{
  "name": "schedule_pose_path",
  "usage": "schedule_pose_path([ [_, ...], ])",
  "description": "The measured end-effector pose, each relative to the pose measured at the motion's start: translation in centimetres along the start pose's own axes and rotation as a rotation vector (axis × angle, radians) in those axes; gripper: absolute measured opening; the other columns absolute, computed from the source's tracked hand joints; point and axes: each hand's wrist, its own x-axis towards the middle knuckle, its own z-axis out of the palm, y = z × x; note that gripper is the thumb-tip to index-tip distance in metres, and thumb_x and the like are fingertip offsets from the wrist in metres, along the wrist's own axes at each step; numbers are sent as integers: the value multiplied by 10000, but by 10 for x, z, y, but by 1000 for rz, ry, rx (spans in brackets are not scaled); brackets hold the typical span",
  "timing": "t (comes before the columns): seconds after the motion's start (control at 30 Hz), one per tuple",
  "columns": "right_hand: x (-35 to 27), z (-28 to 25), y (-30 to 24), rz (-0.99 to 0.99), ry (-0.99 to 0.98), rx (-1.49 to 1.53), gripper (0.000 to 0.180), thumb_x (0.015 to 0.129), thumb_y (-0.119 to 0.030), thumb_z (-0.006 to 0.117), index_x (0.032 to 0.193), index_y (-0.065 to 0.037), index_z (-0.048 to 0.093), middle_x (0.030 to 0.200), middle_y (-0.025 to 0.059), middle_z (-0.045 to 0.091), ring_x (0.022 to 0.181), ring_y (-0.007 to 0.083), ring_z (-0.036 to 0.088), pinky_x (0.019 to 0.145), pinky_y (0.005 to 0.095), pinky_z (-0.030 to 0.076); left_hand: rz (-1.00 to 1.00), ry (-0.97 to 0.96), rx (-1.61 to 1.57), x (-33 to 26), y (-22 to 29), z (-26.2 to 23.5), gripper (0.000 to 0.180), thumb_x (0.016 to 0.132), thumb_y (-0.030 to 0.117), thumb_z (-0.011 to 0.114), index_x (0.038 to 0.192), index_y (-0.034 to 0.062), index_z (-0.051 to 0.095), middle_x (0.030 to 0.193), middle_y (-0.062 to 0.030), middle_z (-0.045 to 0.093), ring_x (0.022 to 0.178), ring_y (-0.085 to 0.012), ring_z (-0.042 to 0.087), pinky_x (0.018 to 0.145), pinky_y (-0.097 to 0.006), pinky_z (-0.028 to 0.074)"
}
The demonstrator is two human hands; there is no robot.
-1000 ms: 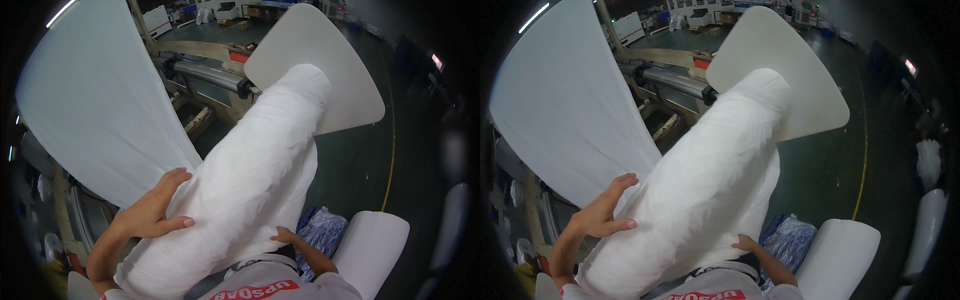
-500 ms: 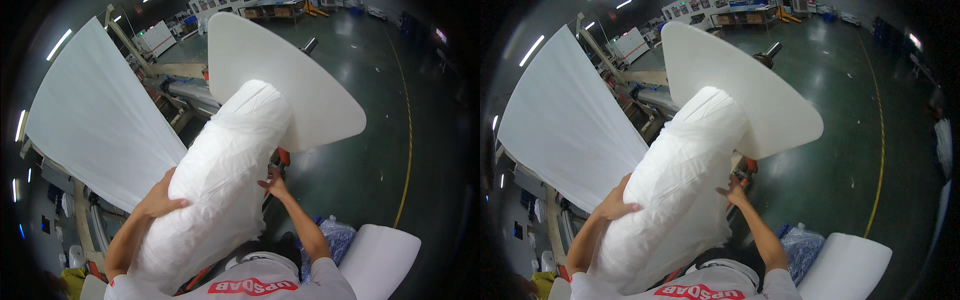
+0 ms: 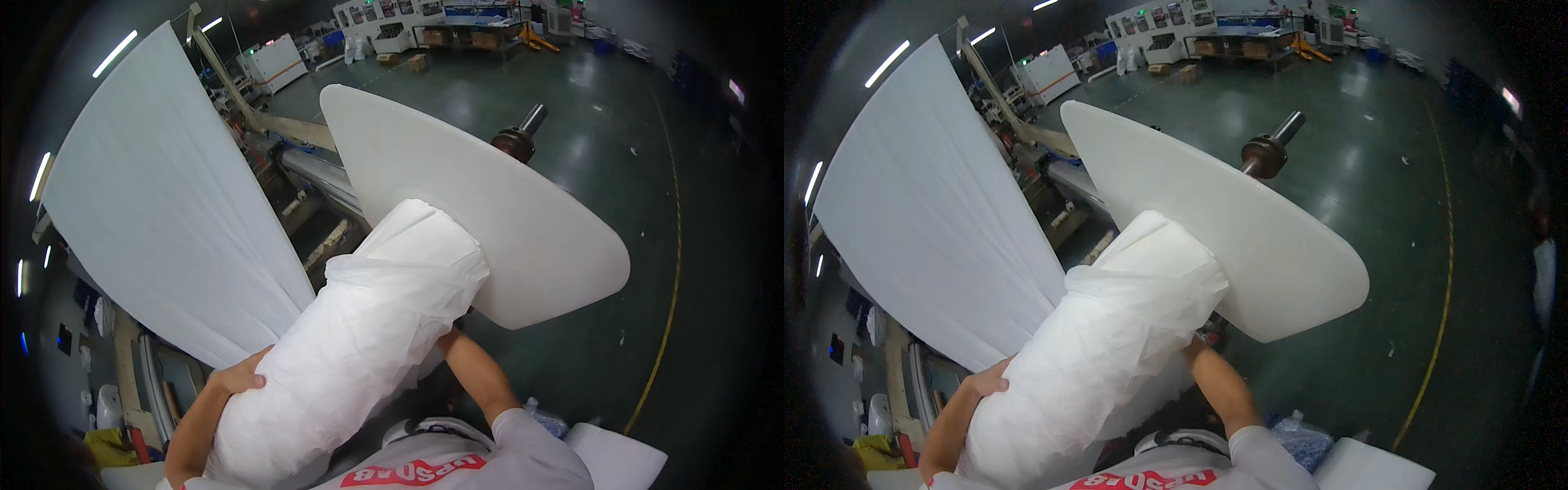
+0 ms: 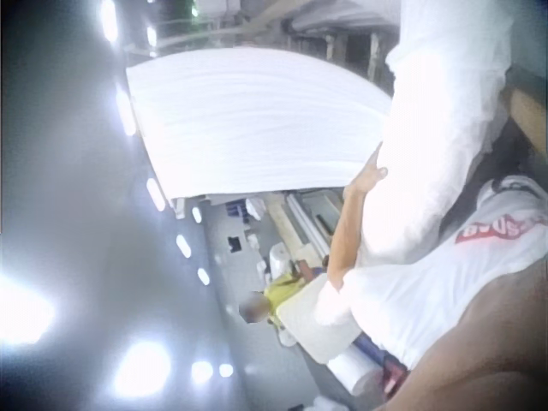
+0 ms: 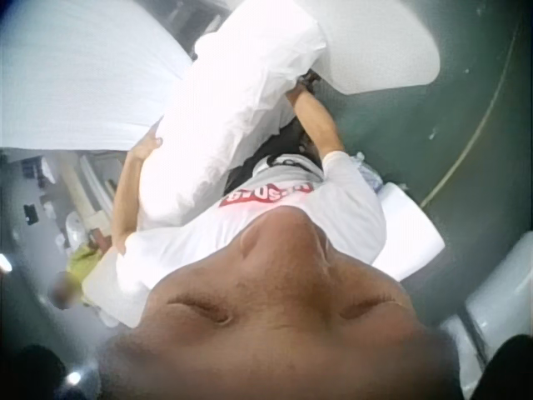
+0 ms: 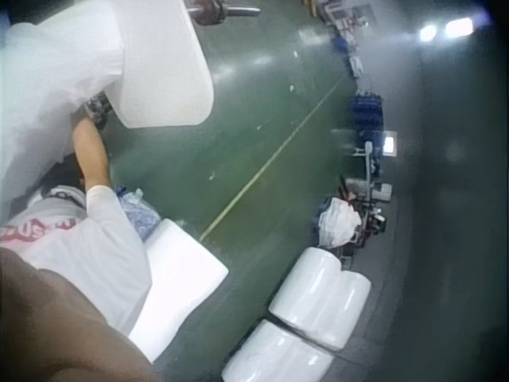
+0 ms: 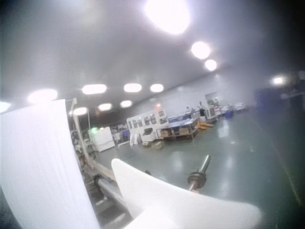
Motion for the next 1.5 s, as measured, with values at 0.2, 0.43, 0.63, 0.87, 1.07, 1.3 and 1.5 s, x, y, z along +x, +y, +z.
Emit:
schedule_pose_path([
  [0.2,-46,8,-3,-58,-314,100,462,858,-286,614,1199,13,525,1102,217,607,1062,309,573,905,402,442,83,24,-190,27,26,-27,889,746,536,662,1381,5,339,1363,-164,424,1274,-282,391,1074,-396,274],
  [0.43,-86,-68,27,132,-796,90,372,938,-315,474,1103,-5,595,1044,249,618,998,391,582,854,415,445,289,328,373,126,151,33,572,881,377,579,1292,-1,452,1266,-158,518,1199,-269,475,1035,-393,345],
  [0.63,-92,-130,41,82,-774,349,402,922,-335,537,1096,25,576,901,249,628,826,321,595,770,373,451,546,740,624,123,238,155,443,830,247,656,1177,-5,544,1145,-141,588,1099,-243,541,943,-369,422],
  [0.87,-136,-202,25,-25,-921,124,620,899,-482,513,708,101,601,662,312,569,718,483,586,675,488,459,231,1265,103,123,152,383,124,786,50,657,890,-7,622,834,-61,654,774,-127,614,732,-269,492],
  [1.07,-182,-253,17,44,-1070,90,680,898,-525,477,620,79,613,662,315,575,739,483,590,708,517,452,-92,1411,110,169,110,496,350,745,245,752,909,-30,609,862,-130,643,757,-196,625,699,-310,503],
  [1.3,-234,-308,53,-351,-1250,-45,571,893,-391,565,601,100,592,583,332,532,661,488,590,605,548,427,-526,1368,620,228,113,519,472,732,447,686,876,2,613,854,-197,639,792,-322,637,684,-427,507],
  [1.5,-291,-340,73,-454,-1531,8,538,916,-397,512,640,57,599,632,301,563,642,486,567,606,541,431,-803,1236,318,234,-20,580,286,797,286,583,822,8,645,746,-189,656,717,-369,653,631,-461,516],
])
